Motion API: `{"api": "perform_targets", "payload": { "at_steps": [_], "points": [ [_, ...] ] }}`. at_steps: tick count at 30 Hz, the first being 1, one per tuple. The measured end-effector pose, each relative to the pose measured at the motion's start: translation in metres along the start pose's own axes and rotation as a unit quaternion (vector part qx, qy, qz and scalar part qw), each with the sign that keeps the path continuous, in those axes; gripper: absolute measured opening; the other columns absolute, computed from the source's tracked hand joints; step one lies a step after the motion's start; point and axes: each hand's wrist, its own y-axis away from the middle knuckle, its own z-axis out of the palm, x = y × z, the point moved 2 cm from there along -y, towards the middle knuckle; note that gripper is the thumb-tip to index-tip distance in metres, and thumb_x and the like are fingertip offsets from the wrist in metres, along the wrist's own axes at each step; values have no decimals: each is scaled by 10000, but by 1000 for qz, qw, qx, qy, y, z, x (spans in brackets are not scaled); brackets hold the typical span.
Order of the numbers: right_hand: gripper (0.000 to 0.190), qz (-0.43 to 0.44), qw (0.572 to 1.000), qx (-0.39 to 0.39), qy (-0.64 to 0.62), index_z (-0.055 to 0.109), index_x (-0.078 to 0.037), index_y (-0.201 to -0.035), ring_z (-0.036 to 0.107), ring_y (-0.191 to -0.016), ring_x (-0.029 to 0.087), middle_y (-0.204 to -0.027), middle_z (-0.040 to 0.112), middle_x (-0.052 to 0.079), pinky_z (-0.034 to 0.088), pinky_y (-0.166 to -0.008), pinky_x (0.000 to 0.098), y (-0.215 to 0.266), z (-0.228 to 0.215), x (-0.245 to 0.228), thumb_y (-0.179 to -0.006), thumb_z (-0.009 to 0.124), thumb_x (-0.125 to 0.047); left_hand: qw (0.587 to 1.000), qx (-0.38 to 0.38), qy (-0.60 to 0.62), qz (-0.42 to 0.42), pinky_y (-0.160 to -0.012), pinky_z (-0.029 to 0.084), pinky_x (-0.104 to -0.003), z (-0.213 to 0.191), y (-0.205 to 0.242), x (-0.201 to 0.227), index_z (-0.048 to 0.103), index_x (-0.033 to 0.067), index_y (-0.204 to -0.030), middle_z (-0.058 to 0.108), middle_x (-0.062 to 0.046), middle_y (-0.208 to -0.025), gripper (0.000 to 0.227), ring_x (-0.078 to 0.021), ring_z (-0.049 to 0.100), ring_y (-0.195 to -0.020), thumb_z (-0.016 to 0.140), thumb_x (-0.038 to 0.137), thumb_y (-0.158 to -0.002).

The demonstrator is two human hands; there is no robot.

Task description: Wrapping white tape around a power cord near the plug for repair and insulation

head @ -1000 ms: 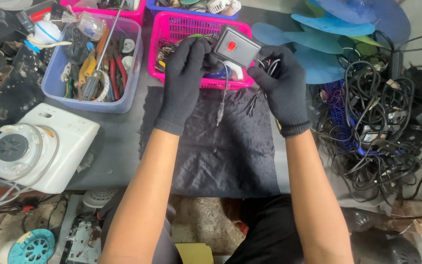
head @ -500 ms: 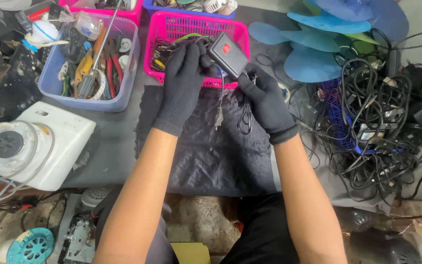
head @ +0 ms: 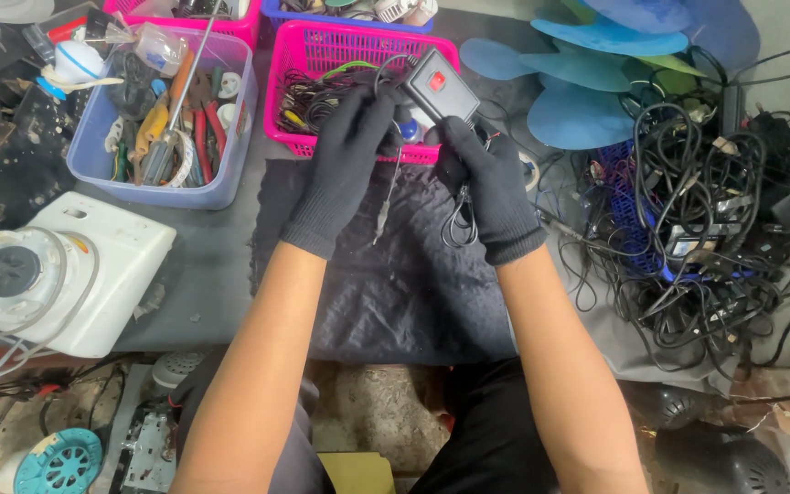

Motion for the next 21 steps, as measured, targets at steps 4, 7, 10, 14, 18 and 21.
{"api": "perform_targets", "payload": {
  "at_steps": [4,7,10,14,18,21],
  "points": [
    [323,-16,1000,-13,-16,668,-81,-872,318,-503,54,-575,311,-54,264,-474,206,-3,-3,2,-1012,557,-350,979,-43,-195,36,-662,322,-245,-2,6,4,606,161,-1051,373,42,-705,83,-84,362,-669,555,198,-997],
    [247,-62,984,17,-168,619,93,-901,379,-464,144,-552,378,96,347,-454,207,-8,-10,10,-1040,619,-111,959,-57,-265,80,-709,548,-238,-9,-1,-23,678,196,-1153,665,8,-939,163,-114,664,-821,707,274,-1013],
    [220,-68,984,27,-163,635,84,-946,420,-499,114,-584,451,114,383,-472,203,-9,-10,11,-1028,636,-120,957,-77,-278,21,-820,570,-281,-5,4,-16,694,275,-1143,713,48,-981,191,-113,711,-914,727,366,-978],
    [245,-82,995,42,-44,681,28,-923,527,-558,112,-609,554,111,485,-583,221,-6,-9,9,-1024,656,-194,987,-81,-128,58,-919,554,-329,-3,5,-30,701,37,-1043,700,-60,-953,97,-123,629,-937,716,15,-949],
    [286,-104,988,35,113,690,-5,-929,643,-643,152,-619,595,103,547,-703,266,-4,-6,6,-1043,648,-264,985,-76,-128,81,-902,573,-330,0,-3,-58,738,72,-1010,693,-29,-952,94,-94,627,-940,769,37,-929],
    [270,-98,980,50,165,655,-36,-1019,677,-706,178,-689,640,125,579,-772,327,0,-5,-7,-1054,653,-303,988,-47,-117,88,-909,565,-343,-2,-3,-59,762,55,-1001,703,-63,-904,94,-109,639,-918,796,56,-913]
  ]
}}
